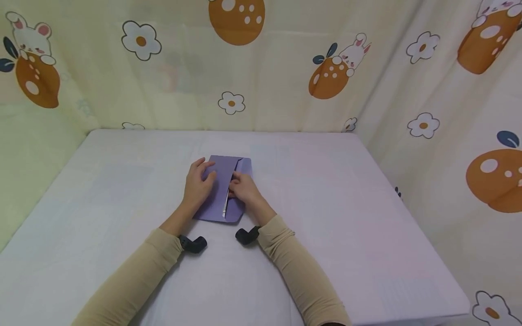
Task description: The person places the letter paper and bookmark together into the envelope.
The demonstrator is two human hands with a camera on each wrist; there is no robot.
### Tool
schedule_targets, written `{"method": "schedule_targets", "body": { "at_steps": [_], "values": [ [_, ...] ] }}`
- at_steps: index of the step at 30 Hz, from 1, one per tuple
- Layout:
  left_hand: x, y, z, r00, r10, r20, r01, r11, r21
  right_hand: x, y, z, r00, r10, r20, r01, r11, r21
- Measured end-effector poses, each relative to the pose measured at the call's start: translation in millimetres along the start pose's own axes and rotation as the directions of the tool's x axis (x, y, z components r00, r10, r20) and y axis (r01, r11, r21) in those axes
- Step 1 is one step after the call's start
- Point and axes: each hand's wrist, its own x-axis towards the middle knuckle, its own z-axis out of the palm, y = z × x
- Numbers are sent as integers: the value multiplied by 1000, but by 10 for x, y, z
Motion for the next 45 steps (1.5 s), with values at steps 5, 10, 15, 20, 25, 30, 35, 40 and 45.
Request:
{"method": "schedule_targets", "body": {
  "at_steps": [5,10,15,20,25,30,35,40,45],
  "values": [
    [9,-28,34,999,6,38,-9,996,84,-26,-34,1,998,32,-50,-32,999,13],
    [14,-60,39,999,-16,49,10,992,127,-78,-93,-79,996,83,-30,-84,996,-40],
    [12,-74,23,999,-37,23,34,994,107,-141,-153,-213,983,128,130,-112,986,-123],
    [10,-67,6,999,-37,12,36,994,107,-189,-187,-271,948,182,261,-166,983,-82],
    [17,-64,-18,999,-16,-39,21,992,122,-193,-203,-203,949,165,269,-192,978,78],
    [27,-57,-37,988,-21,-151,38,993,110,-196,-227,-60,969,107,224,-138,982,129],
    [26,-57,-41,982,-37,-187,52,996,74,-193,-218,24,983,116,146,-140,976,169],
    [14,-52,-51,982,-47,-183,56,998,42,-200,-198,69,986,101,131,-119,983,141],
    [4,-51,-48,983,-46,-176,51,998,23,-206,-191,40,985,123,121,-135,986,94]
  ]
}}
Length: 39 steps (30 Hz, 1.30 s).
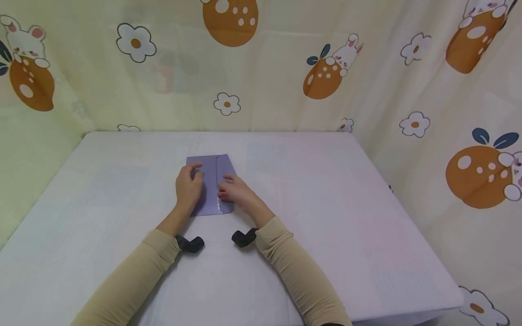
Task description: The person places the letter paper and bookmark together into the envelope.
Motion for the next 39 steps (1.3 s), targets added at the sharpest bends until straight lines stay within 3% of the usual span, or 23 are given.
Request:
{"method": "schedule_targets", "body": {
  "at_steps": [3,6,9,12,15,19,23,26,29,34,39],
  "values": [
    [2,-1,-5,999,14,37,-14,1000,-6,-13,-25,-86,1000,-4,26,6,997,-79],
    [8,-11,-11,993,45,107,-44,999,-12,-64,-81,-214,996,-71,58,82,973,-214],
    [18,-14,-19,987,72,146,-70,997,-20,-129,-164,-343,984,-168,60,178,926,-332],
    [36,-5,-34,985,104,140,-102,995,-22,-184,-257,-439,963,-268,18,248,860,-446],
    [68,13,-56,980,158,118,-160,987,11,-239,-343,-488,919,-393,-36,298,750,-591],
    [97,65,-109,965,230,130,-246,960,130,-320,-428,-481,832,-548,-83,284,551,-785],
    [97,158,-160,948,280,151,-313,905,288,-361,-448,-425,747,-659,-88,209,358,-910],
    [81,225,-182,941,300,153,-337,865,372,-365,-424,-391,700,-709,-87,154,268,-951],
    [59,278,-186,937,308,164,-349,836,424,-385,-383,-390,680,-726,-105,117,248,-962],
    [74,383,-195,918,358,173,-397,800,449,-428,-386,-448,647,-747,-150,86,268,-960],
    [156,498,-242,893,434,120,-436,767,470,-443,-507,-494,602,-781,-165,96,276,-956]
  ]
}}
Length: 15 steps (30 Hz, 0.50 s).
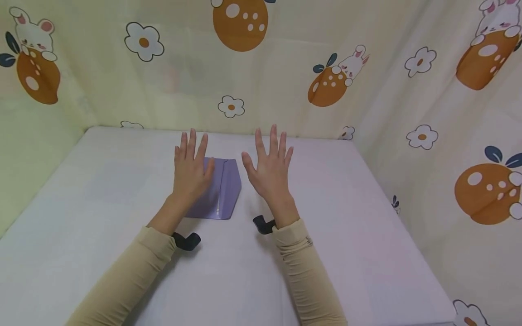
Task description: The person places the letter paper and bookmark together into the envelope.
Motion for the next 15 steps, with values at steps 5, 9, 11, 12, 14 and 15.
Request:
{"method": "schedule_targets", "body": {
  "at_steps": [5,9,11,12,14,15],
  "values": [
    [-1,21,-73,1000,3,8,-3,1000,6,-21,-18,-67,1000,4,10,-4,1000,-28],
    [28,37,-116,1000,4,7,-4,1000,2,0,-29,-123,1000,-1,11,1,999,-34],
    [49,41,-128,1000,4,1,-4,1000,2,23,-35,-148,1000,-5,3,5,999,-33],
    [58,41,-133,1000,5,0,-5,1000,-1,34,-38,-160,1000,-8,-1,8,1000,-31],
    [73,40,-138,1000,-3,3,3,1000,3,52,-47,-178,1000,-11,-2,11,1000,-23],
    [75,40,-142,1000,-8,12,8,1000,4,58,-52,-185,1000,-12,1,12,1000,-21]
  ]
}}
